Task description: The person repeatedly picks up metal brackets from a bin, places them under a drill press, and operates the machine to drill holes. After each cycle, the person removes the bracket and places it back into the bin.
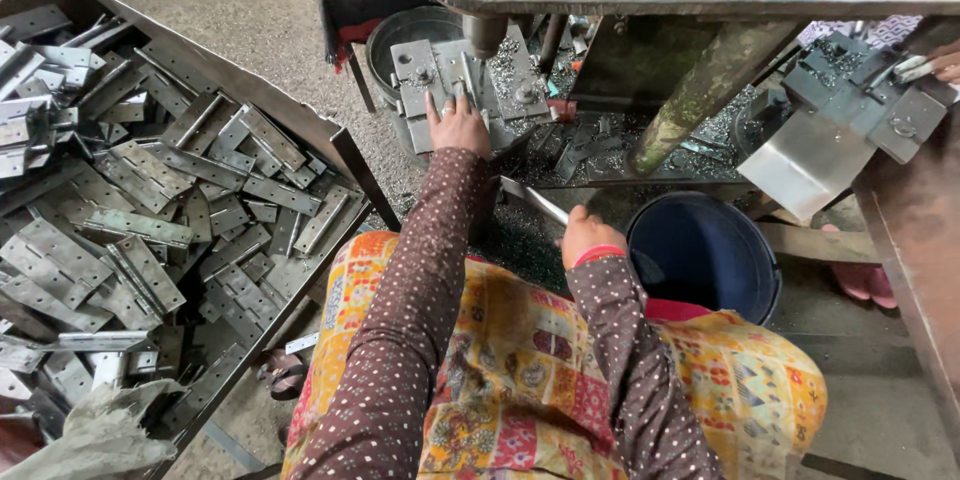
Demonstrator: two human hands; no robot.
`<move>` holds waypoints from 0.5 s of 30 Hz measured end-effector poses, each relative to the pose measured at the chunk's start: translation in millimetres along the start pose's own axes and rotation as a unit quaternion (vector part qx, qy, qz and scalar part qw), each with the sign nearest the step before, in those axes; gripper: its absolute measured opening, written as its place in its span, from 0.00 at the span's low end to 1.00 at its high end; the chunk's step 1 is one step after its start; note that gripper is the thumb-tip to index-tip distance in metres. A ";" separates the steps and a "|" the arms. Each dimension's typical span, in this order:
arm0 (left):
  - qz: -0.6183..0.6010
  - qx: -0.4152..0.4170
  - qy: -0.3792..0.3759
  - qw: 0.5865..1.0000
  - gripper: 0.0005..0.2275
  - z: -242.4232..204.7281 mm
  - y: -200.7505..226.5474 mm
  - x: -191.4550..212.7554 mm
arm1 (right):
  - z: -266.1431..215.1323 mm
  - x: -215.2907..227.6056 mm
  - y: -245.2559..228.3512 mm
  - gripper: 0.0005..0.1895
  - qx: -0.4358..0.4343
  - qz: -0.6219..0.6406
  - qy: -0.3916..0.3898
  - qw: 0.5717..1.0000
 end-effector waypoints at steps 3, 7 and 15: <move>-0.015 0.015 -0.023 1.000 0.18 12.4 -3.8 0.7 | 3.0 -38.3 34.3 0.24 -0.199 0.196 -0.050 0.959; -0.006 -0.004 -0.019 1.000 0.17 21.0 -0.7 3.3 | 5.6 -97.3 22.7 0.34 -0.047 -0.001 -0.164 0.985; 0.007 -0.025 0.038 0.999 0.22 -0.6 -4.2 4.0 | -6.0 -34.3 12.2 0.28 -0.004 0.004 -0.055 0.998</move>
Point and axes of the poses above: each hand's wrist, its own z-axis towards the middle knuckle, its own x-axis out of the back of the hand, y = z × x, the point moved 9 cm from there along z, towards the middle knuckle, and after that the axes turned 3 degrees about x, right-handed, at the moved point
